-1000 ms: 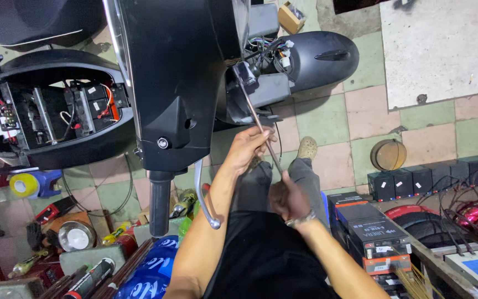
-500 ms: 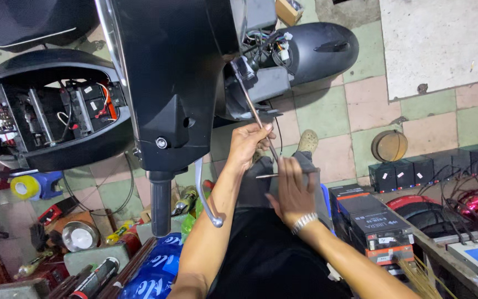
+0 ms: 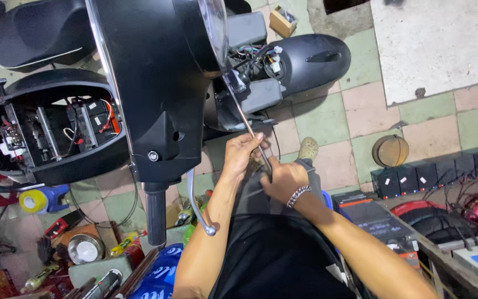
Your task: The person works on the front assembly of a scooter, using a T-handle wrench to tighten bolts on the headlight housing and a screwdriver to adjust internal components. They also handle a small cylindrical part and connect a white electrical connector to the wiring harness.
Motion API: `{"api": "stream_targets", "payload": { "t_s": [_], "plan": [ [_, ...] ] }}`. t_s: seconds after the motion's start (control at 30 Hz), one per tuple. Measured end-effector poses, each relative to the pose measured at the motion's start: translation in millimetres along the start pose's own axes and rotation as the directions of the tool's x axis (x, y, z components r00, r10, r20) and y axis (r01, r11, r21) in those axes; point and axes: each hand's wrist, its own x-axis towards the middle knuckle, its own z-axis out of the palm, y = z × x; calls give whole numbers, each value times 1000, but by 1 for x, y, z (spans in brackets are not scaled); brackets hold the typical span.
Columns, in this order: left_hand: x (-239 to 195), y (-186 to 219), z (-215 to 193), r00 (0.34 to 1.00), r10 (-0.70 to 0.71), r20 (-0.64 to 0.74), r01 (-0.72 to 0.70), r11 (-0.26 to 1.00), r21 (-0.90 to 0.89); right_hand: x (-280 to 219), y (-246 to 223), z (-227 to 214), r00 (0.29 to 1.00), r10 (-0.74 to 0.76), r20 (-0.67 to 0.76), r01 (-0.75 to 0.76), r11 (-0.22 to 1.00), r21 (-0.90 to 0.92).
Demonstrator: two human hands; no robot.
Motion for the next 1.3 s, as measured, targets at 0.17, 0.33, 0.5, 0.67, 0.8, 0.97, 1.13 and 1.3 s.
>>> {"api": "stream_targets", "payload": {
  "t_s": [0.17,0.33,0.5,0.67,0.8,0.97,1.13,1.3],
  "plan": [
    [-8,4,-1,999,34,5,-34,999,-14,3,16,9,995,98,18,-93,836,541],
    [-11,9,1,999,28,-46,-27,999,20,3,38,51,948,54,314,-316,286,905],
    [-10,11,1,998,53,-27,-53,999,-4,-1,49,84,936,11,351,-350,-32,936],
    [-9,12,4,996,51,-72,-51,999,11,0,52,94,965,-85,248,-259,-153,954],
    [-22,7,22,991,18,-132,-16,1000,11,-10,52,54,945,-21,326,-316,195,929],
    [-19,-5,60,987,41,153,-79,965,251,-46,98,-21,994,89,69,-110,637,763],
    [37,-3,90,947,-28,319,-94,928,361,-17,171,-77,844,535,-34,-381,643,664],
    [138,2,144,995,-23,101,-17,925,381,88,313,-142,784,621,13,-602,753,265]
  ]
}}
